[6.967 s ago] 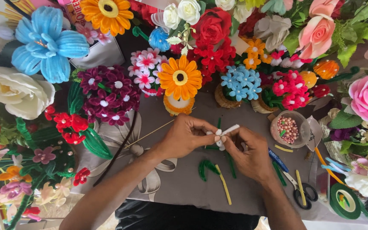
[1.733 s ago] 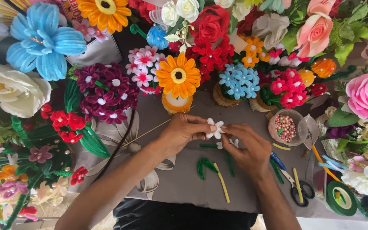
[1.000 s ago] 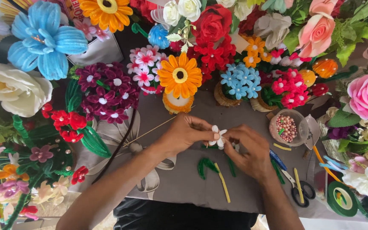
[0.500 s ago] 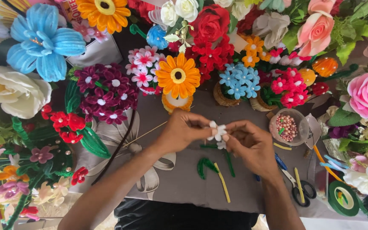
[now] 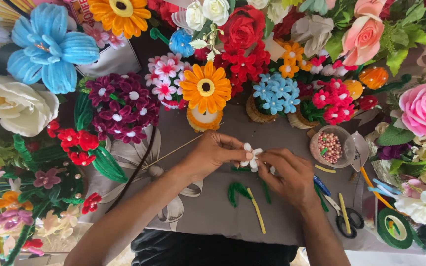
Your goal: Assembling and coloring a small artificial flower by hand
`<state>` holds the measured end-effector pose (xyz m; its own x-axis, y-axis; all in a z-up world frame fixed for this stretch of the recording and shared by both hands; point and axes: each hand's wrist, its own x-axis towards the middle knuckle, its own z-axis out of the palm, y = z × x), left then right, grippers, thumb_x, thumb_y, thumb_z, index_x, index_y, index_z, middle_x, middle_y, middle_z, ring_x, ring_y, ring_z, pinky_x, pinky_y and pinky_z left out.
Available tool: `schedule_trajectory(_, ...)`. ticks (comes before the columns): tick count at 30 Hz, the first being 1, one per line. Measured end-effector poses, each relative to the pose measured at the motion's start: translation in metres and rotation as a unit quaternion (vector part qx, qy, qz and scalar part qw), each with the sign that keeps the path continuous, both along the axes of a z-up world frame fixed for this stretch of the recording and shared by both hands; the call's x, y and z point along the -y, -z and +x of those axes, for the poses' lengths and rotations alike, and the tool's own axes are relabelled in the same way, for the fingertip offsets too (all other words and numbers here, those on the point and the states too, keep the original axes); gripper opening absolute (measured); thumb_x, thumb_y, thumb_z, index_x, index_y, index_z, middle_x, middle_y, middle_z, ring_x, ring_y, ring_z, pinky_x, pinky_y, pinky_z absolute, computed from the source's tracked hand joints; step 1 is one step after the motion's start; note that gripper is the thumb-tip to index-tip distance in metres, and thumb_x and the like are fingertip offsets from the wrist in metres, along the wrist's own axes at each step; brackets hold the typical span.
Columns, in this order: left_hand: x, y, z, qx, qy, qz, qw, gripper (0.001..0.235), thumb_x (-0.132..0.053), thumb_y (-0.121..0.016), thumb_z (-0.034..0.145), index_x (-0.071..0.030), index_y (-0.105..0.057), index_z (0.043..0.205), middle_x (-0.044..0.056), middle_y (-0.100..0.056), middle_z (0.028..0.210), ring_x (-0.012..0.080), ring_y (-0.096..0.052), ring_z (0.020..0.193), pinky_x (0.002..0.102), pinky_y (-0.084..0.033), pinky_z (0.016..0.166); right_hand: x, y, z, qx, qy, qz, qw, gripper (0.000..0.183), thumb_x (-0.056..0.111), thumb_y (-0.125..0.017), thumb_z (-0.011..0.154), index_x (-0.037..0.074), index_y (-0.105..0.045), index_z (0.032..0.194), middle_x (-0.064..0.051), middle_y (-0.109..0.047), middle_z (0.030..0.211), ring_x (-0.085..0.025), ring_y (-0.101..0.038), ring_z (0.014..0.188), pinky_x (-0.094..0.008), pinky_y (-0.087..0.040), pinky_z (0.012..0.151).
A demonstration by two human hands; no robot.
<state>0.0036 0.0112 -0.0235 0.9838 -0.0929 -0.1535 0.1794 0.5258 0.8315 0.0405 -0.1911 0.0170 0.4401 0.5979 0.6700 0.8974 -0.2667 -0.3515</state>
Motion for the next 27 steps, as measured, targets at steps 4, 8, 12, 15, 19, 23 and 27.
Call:
schedule_trajectory(4,0.003,0.0,0.002,0.104,-0.04,0.076,0.991,0.017,0.001,-0.086,0.078,0.008,-0.077,0.091,0.02,-0.075,0.074,0.0196,-0.073,0.069,0.027,-0.06,0.054,0.0,0.008,-0.003,-0.204,0.063,0.025,0.977,0.006,0.006,-0.078,0.091,0.006,-0.076,0.086,-0.007,-0.067,0.063,-0.016,-0.058,0.051,-0.029,-0.05,0.046)
schedule_trajectory(8,0.002,-0.025,-0.009,0.197,-0.086,0.174,0.961,0.013,-0.002,-0.086,0.08,0.002,-0.079,0.091,0.014,-0.075,0.074,0.0133,-0.071,0.072,0.026,-0.06,0.058,-0.016,-0.015,-0.011,-0.556,0.077,0.144,0.815,0.02,-0.004,-0.064,0.088,0.0,-0.064,0.068,-0.007,-0.047,0.054,-0.013,-0.044,0.049,-0.031,-0.047,0.045)
schedule_trajectory(12,0.004,-0.025,-0.008,0.217,-0.076,0.206,0.951,0.011,0.0,-0.083,0.08,-0.005,-0.08,0.09,0.01,-0.075,0.074,0.0093,-0.068,0.076,0.027,-0.057,0.06,-0.006,0.003,0.0,-0.619,0.052,0.161,0.767,0.012,0.001,-0.066,0.087,-0.001,-0.067,0.075,-0.002,-0.04,0.054,-0.014,-0.049,0.04,-0.026,-0.038,0.037)
schedule_trajectory(15,0.005,-0.01,-0.004,0.157,-0.066,0.157,0.973,0.013,0.0,-0.083,0.08,0.002,-0.079,0.092,0.01,-0.076,0.076,0.0101,-0.068,0.073,0.025,-0.059,0.06,-0.006,-0.018,-0.001,-0.534,0.014,0.127,0.836,0.005,-0.004,-0.072,0.088,-0.007,-0.071,0.085,-0.011,-0.052,0.05,-0.014,-0.052,0.039,-0.026,-0.041,0.038)
schedule_trajectory(19,0.002,-0.009,-0.002,0.148,-0.052,0.147,0.977,0.016,0.001,-0.085,0.077,0.005,-0.078,0.092,0.017,-0.075,0.073,0.0137,-0.069,0.067,0.027,-0.058,0.054,-0.001,-0.014,0.002,-0.452,-0.004,0.102,0.886,0.008,-0.003,-0.071,0.092,-0.008,-0.076,0.097,-0.013,-0.065,0.056,-0.012,-0.06,0.048,-0.024,-0.048,0.043)
schedule_trajectory(23,-0.001,-0.014,-0.003,0.131,-0.019,0.159,0.978,0.017,0.003,-0.084,0.075,0.006,-0.078,0.091,0.015,-0.073,0.072,0.0118,-0.065,0.069,0.026,-0.057,0.057,0.009,0.006,0.007,-0.437,-0.004,0.066,0.897,0.007,-0.002,-0.07,0.093,-0.004,-0.076,0.096,-0.01,-0.066,0.059,-0.012,-0.061,0.054,-0.026,-0.053,0.047)
schedule_trajectory(27,0.0,-0.028,-0.011,0.138,-0.009,0.199,0.97,0.014,0.0,-0.085,0.074,0.004,-0.079,0.086,0.014,-0.075,0.07,0.0096,-0.065,0.068,0.025,-0.055,0.056,0.004,-0.024,0.0,-0.367,0.003,0.013,0.93,0.007,0.005,-0.072,0.095,0.0,-0.076,0.091,-0.012,-0.066,0.06,-0.017,-0.066,0.052,-0.029,-0.055,0.048)
